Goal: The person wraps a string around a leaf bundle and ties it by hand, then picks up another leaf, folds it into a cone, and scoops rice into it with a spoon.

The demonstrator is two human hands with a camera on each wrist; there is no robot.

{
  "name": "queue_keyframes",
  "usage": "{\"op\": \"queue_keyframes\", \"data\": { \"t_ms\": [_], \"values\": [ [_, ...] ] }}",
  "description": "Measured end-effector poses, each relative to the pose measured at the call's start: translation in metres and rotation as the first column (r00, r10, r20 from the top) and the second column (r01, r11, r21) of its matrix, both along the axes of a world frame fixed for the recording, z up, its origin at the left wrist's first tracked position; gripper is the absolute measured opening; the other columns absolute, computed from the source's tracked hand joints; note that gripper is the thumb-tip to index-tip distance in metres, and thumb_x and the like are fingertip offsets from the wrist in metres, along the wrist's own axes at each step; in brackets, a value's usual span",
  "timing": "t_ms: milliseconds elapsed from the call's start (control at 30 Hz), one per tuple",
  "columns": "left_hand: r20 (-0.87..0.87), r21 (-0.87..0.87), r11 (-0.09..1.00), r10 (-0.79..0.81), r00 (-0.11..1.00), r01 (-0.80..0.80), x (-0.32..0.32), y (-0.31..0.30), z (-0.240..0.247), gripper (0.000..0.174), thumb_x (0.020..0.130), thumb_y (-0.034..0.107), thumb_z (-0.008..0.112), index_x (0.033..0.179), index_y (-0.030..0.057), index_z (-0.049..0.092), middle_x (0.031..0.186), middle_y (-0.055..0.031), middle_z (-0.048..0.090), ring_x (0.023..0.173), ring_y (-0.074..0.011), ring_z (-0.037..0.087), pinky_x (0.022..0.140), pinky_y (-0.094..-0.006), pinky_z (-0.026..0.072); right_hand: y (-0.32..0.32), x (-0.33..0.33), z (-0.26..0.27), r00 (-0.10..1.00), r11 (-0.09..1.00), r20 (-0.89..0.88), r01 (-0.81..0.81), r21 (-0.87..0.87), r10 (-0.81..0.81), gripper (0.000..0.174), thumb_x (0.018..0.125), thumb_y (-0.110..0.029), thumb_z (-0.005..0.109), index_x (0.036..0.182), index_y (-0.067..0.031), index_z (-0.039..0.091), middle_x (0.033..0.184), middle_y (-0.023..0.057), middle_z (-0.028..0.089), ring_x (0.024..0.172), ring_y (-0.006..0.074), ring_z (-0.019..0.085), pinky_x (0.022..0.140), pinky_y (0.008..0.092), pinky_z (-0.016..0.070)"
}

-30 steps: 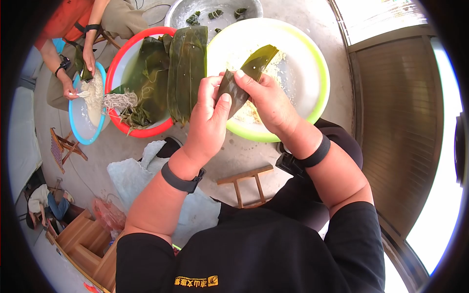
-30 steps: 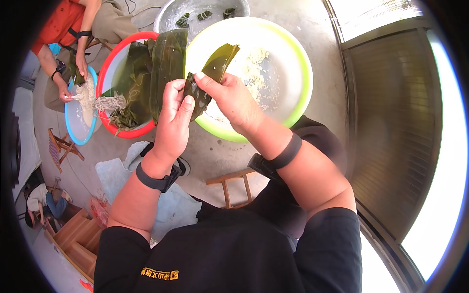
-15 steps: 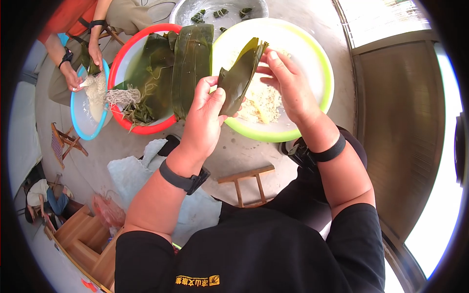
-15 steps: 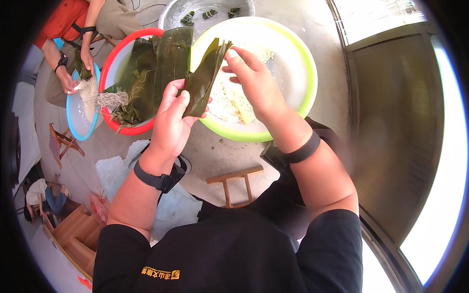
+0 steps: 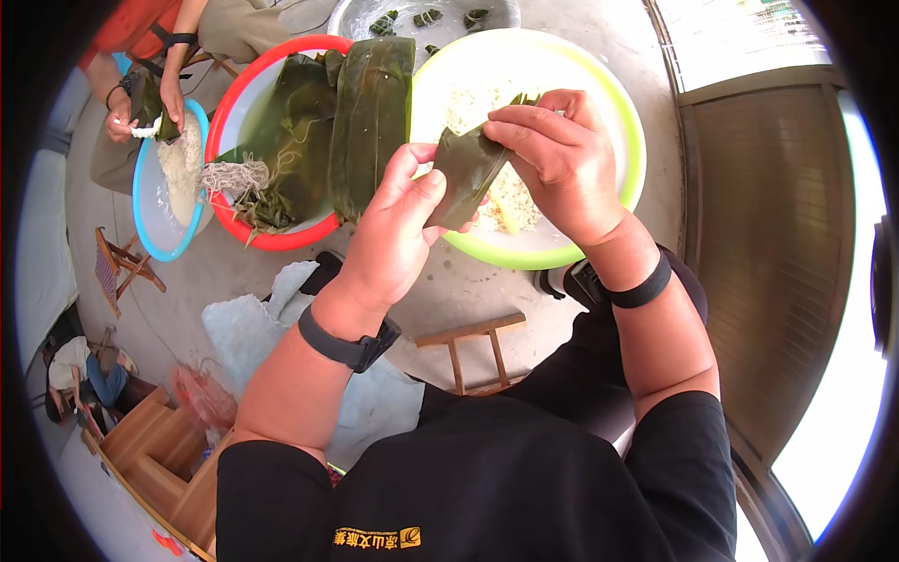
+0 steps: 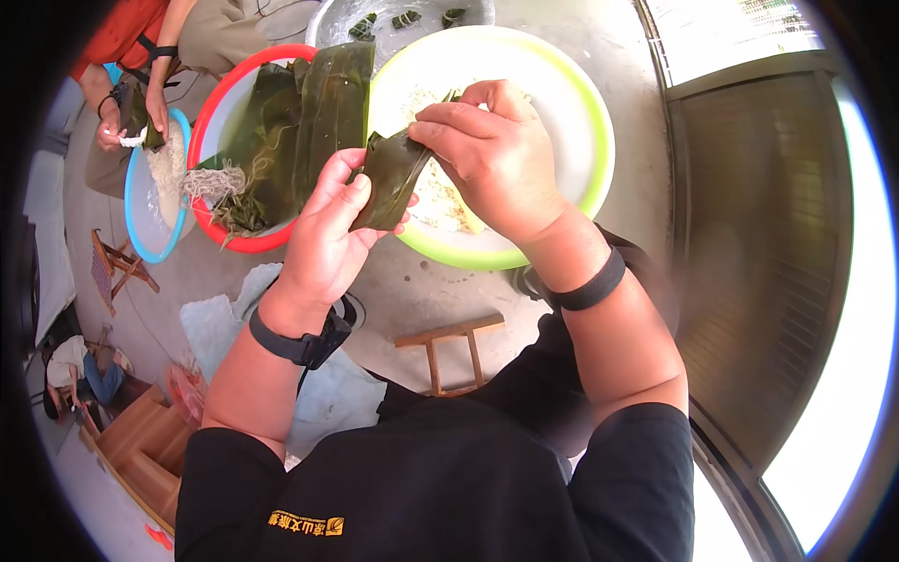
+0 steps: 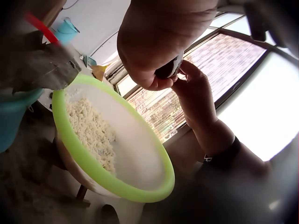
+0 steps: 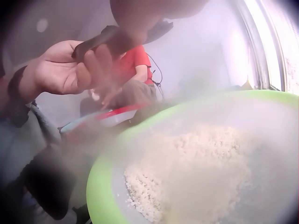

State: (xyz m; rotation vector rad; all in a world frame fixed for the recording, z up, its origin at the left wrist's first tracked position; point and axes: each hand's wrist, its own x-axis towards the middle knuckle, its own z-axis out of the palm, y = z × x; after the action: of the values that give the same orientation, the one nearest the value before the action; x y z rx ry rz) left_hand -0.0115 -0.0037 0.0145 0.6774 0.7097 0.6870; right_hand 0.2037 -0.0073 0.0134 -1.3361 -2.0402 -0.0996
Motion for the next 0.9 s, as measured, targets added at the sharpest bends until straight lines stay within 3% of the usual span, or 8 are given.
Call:
{"op": "queue_keyframes", "data": {
  "t_ms": [367, 467, 567, 667, 900],
  "values": [
    [-0.008, 0.018, 0.997, 0.077, 0.997, -0.077, -0.001, 0.001, 0.002, 0.031, 0.109, 0.024, 0.045, 0.134, 0.0070, 0.040, 0.125, -0.0129, 0.062, 0.111, -0.0223, 0.063, 0.094, -0.0378, 0.0507, 0.004, -0.008, -0.004, 0.996, 0.999, -0.086, -0.025, -0.043, 0.021, 0.031, 0.075, 0.000, 0.073, 0.104, -0.0095, 0.073, 0.099, 0.0009, 0.072, 0.090, 0.0252, 0.060, 0.078, 0.0360, 0.0530],
    [0.015, 0.047, 0.997, 0.065, 0.998, -0.066, -0.001, 0.001, -0.001, 0.031, 0.109, 0.024, 0.045, 0.134, 0.0073, 0.040, 0.126, -0.0126, 0.061, 0.111, -0.0225, 0.063, 0.094, -0.0376, 0.0509, 0.002, -0.009, -0.008, 0.986, 0.988, -0.165, -0.051, -0.145, 0.027, 0.025, 0.081, -0.001, 0.069, 0.106, -0.0079, 0.073, 0.097, 0.0048, 0.072, 0.092, 0.0275, 0.061, 0.080, 0.0382, 0.0524],
    [-0.001, 0.064, 0.994, 0.092, 0.996, -0.092, 0.000, 0.000, -0.003, 0.031, 0.109, 0.024, 0.045, 0.134, 0.0076, 0.040, 0.127, -0.0121, 0.060, 0.111, -0.0225, 0.063, 0.093, -0.0376, 0.0510, -0.002, -0.017, -0.011, 0.935, 0.922, -0.347, -0.070, -0.382, -0.072, 0.022, 0.087, -0.003, 0.065, 0.108, -0.0051, 0.072, 0.094, 0.0098, 0.071, 0.093, 0.0305, 0.061, 0.081, 0.0407, 0.0516],
    [-0.032, 0.084, 0.992, 0.100, 0.994, -0.097, 0.000, 0.000, -0.004, 0.031, 0.109, 0.024, 0.045, 0.134, 0.0079, 0.040, 0.127, -0.0114, 0.060, 0.111, -0.0225, 0.063, 0.094, -0.0377, 0.0511, -0.009, -0.028, -0.021, 0.765, 0.834, -0.599, -0.156, -0.529, -0.237, 0.022, 0.091, -0.004, 0.061, 0.110, -0.0034, 0.071, 0.090, 0.0129, 0.070, 0.090, 0.0322, 0.062, 0.081, 0.0419, 0.0512],
    [-0.032, 0.070, 0.993, 0.097, 0.995, -0.094, -0.001, 0.002, -0.001, 0.031, 0.109, 0.025, 0.044, 0.134, 0.0071, 0.041, 0.126, -0.0110, 0.061, 0.110, -0.0225, 0.064, 0.093, -0.0377, 0.0520, -0.002, -0.016, -0.004, 0.972, 0.975, -0.232, -0.086, -0.204, 0.037, 0.023, 0.087, -0.002, 0.064, 0.109, -0.0032, 0.070, 0.092, 0.0117, 0.070, 0.086, 0.0315, 0.064, 0.076, 0.0413, 0.0531]
  ]
}}
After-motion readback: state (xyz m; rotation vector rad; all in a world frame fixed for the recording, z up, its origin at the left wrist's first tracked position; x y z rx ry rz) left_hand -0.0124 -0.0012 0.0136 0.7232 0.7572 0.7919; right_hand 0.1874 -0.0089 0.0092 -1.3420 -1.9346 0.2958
